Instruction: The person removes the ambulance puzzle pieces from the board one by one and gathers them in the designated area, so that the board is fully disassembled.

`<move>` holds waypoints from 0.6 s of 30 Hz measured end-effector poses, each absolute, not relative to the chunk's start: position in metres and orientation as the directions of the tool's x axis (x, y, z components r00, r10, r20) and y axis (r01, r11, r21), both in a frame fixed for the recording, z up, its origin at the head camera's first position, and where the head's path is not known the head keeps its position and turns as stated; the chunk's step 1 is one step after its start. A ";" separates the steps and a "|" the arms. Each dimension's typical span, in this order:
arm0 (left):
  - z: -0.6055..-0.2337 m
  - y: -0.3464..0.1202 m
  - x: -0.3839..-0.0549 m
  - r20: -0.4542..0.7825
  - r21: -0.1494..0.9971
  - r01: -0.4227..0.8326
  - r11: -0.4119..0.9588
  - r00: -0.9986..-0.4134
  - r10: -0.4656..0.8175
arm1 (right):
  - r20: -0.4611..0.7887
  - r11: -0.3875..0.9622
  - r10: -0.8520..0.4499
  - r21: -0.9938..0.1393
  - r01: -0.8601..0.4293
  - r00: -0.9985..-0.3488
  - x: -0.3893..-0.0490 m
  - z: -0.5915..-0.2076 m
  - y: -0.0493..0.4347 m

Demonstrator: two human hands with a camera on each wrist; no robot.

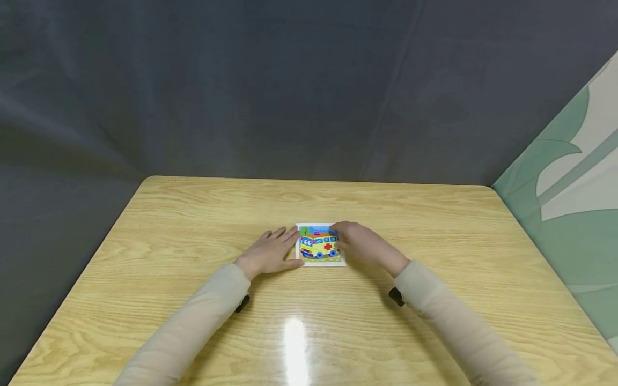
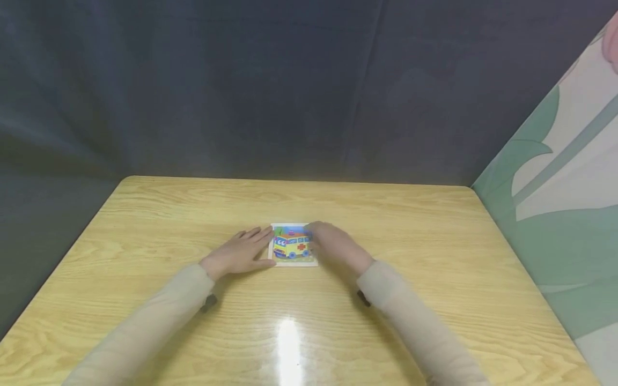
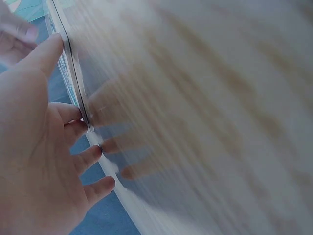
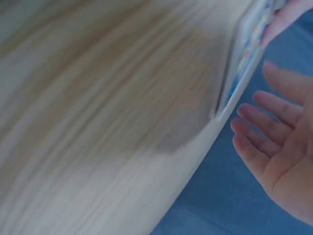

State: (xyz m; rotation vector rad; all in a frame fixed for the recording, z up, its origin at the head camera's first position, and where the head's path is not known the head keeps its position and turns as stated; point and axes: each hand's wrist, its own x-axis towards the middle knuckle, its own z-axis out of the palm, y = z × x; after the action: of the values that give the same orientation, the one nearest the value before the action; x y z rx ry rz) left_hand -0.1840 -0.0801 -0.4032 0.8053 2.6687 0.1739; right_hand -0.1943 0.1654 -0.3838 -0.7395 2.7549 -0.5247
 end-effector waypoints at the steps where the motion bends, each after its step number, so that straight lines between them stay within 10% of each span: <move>1: -0.403 -0.080 -0.184 -0.292 0.216 0.512 0.831 -0.778 0.556 | -0.129 0.800 -0.503 -0.443 -0.405 -0.854 -0.197 -0.383 0.162; 18: -0.402 -0.079 -0.185 -0.307 0.215 0.502 0.838 -0.780 0.546 | -0.191 0.733 -0.441 -0.640 -0.229 -0.877 -0.228 -0.395 0.115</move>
State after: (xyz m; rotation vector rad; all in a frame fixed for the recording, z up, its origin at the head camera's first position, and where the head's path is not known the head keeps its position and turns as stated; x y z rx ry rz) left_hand -0.1851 -0.0785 -0.4024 0.7854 2.6591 0.1716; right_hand -0.2280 0.1148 -0.3950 -0.5211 2.6053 -0.8998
